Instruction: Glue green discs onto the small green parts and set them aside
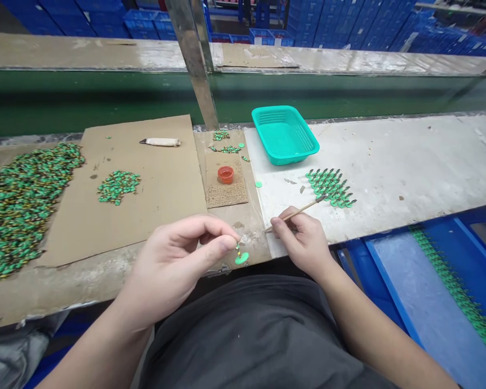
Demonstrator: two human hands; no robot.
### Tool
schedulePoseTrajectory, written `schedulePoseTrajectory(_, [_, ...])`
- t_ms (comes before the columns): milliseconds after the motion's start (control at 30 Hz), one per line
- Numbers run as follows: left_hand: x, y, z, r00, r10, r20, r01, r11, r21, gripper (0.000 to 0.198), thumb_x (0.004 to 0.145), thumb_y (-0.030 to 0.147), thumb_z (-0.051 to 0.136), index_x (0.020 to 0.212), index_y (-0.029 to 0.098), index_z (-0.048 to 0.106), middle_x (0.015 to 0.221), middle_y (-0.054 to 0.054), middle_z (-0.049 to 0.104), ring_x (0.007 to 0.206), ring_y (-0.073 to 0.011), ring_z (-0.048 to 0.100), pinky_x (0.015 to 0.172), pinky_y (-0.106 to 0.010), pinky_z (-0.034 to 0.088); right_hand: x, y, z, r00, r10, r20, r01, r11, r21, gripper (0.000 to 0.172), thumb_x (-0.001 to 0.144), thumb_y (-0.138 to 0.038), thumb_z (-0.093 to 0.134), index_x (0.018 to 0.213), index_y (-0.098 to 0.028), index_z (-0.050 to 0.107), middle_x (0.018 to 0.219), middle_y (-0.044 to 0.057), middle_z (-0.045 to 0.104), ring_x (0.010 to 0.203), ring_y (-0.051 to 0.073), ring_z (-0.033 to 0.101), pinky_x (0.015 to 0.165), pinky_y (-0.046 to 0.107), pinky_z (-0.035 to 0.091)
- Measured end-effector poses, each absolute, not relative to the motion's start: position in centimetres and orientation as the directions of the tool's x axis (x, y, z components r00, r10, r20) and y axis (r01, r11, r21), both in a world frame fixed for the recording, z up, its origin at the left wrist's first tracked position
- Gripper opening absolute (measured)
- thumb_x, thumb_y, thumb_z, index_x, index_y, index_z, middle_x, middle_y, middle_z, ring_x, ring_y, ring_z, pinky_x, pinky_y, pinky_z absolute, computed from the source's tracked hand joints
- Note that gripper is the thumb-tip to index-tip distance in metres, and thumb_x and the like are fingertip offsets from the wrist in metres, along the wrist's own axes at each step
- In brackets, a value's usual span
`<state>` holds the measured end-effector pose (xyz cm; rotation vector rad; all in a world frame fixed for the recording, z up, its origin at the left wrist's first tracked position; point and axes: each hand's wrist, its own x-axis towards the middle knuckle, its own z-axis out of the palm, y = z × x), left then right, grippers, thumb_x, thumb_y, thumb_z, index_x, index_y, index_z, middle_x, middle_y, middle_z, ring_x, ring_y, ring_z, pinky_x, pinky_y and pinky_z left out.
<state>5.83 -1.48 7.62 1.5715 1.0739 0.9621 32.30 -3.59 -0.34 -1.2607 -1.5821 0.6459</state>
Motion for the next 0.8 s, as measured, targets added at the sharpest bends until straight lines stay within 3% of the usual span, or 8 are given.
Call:
schedulePoseTrajectory(400, [5.5, -1.3, 6.8, 0.29, 0.951, 0.103, 0.276, -0.186, 0.943, 0.02, 0.098, 0.041, 0.087, 0.082, 0.03, 0.088, 0.083, 0.001, 0.084, 0.075, -0.0159, 0.078, 0.071, -0.022, 0.065, 32.2, -3.6, -0.5, 0.004, 0.93, 0.368, 0.439, 0.328, -0.836, 0.032, 0.117, -0.034, 0.072, 0.086, -0.026, 0.071, 0.08, 0.0, 0.076, 0.066, 0.017, 0.07, 0.069, 0.031, 0.054])
schedulePoseTrajectory(667, [5.0, 0.8, 1.6, 0.389, 0.847, 0.362, 0.495, -0.523, 0.694, 0.019, 0.112, 0.046, 0.081, 0.104, 0.035, 0.094, 0.104, 0.0, 0.092, 0.093, -0.0217, 0.084, 0.094, -0.037, 0.068, 32.2, -3.5, -0.2, 0.008, 0.923, 0.384, 0.439, 0.342, -0.831, 0.032, 0.117, -0.034, 0.074, 0.086, -0.026, 0.067, 0.079, -0.001, 0.073, 0.066, 0.016, 0.067, 0.069, 0.031, 0.052])
schedulePoseTrajectory(800, [4.3, 1.0, 1.1, 0.433, 0.812, 0.392, 0.519, -0.58, 0.628, 0.017, 0.113, 0.048, 0.081, 0.118, 0.038, 0.095, 0.112, 0.002, 0.093, 0.099, -0.0221, 0.085, 0.098, -0.037, 0.068, 32.3, -3.4, -0.4, 0.011, 0.922, 0.388, 0.444, 0.343, -0.828, 0.036, 0.118, -0.036, 0.072, 0.084, -0.026, 0.064, 0.079, -0.001, 0.071, 0.068, 0.016, 0.066, 0.071, 0.031, 0.052])
